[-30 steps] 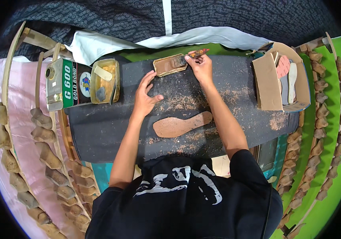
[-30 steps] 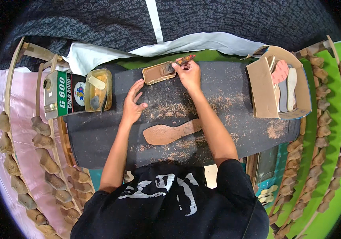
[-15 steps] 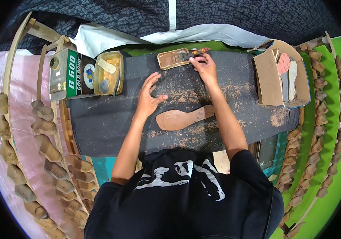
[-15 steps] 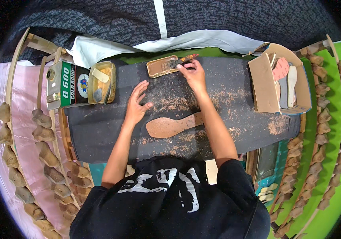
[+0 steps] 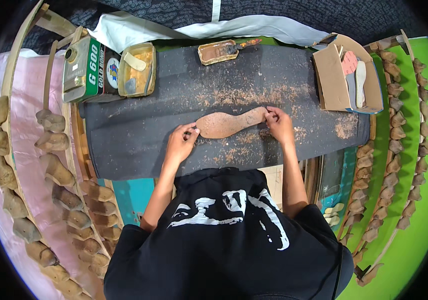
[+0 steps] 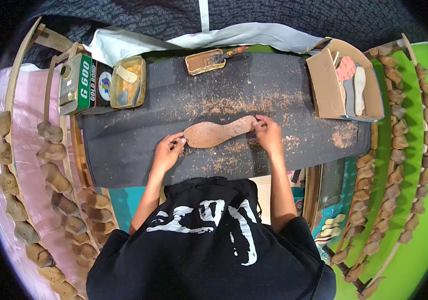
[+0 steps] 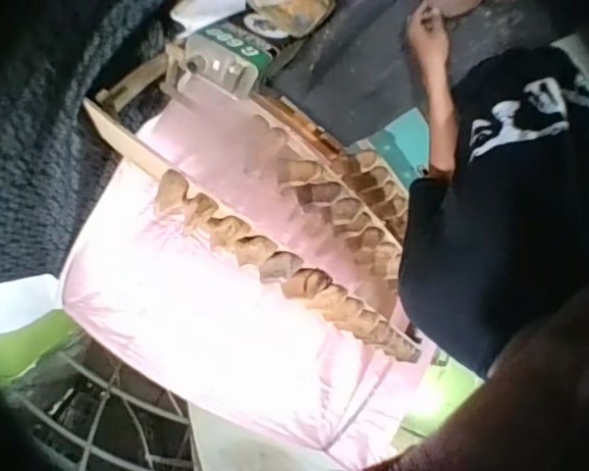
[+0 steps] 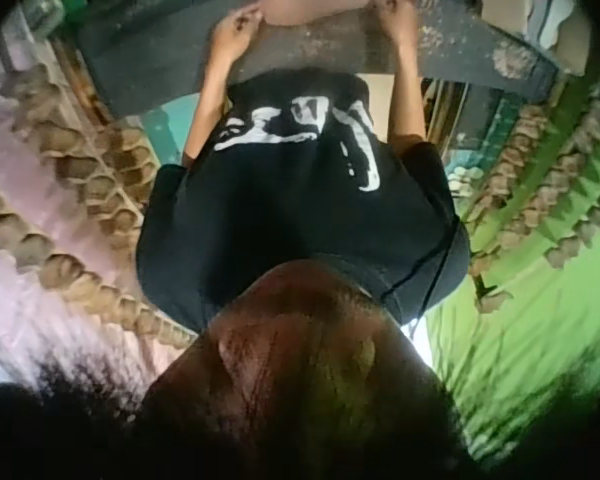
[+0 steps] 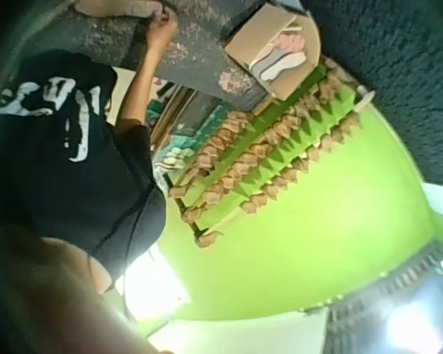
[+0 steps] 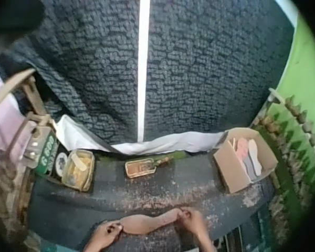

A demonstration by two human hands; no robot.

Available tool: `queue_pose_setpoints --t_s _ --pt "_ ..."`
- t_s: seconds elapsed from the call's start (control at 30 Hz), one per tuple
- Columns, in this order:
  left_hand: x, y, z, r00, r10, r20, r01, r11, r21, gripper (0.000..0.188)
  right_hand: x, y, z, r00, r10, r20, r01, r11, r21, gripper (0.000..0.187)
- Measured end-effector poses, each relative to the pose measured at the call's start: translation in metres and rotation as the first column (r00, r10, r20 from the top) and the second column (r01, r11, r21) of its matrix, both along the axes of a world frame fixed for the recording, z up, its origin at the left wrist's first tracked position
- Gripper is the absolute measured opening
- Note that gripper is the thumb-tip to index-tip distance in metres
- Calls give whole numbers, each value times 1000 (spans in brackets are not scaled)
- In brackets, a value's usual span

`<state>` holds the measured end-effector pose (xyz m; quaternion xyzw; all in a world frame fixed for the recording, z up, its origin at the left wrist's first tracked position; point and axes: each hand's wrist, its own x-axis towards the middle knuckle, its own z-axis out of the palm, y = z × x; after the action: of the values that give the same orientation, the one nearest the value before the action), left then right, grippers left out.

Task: Apply adhesive to a shoe insole using a brush.

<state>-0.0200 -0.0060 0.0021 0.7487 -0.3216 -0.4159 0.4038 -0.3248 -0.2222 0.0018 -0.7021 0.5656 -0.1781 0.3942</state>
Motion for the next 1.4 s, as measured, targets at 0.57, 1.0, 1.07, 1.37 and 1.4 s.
queue_pose_setpoints --t_s 0.57,1.0,1.07,1.37,1.4 --pt "-98 125 47 584 607 -539 -801 538 -263 39 21 76 31 682 -180 709 -357 764 537 14" --pt "-344 300 24 -96 845 -527 -979 -176 -105 47 -10 200 15 596 471 650 -803 351 482 30" --pt "-372 324 10 -212 812 -543 -951 -301 -78 45 -17 222 2 551 591 589 -818 242 522 36" --pt "-437 460 -48 -406 765 -500 -876 -482 -28 37 -61 346 -53 279 848 449 -699 -141 701 18" --pt "-436 480 -58 -374 828 -418 -905 -425 -33 36 -69 363 -64 226 858 461 -710 -180 681 22"
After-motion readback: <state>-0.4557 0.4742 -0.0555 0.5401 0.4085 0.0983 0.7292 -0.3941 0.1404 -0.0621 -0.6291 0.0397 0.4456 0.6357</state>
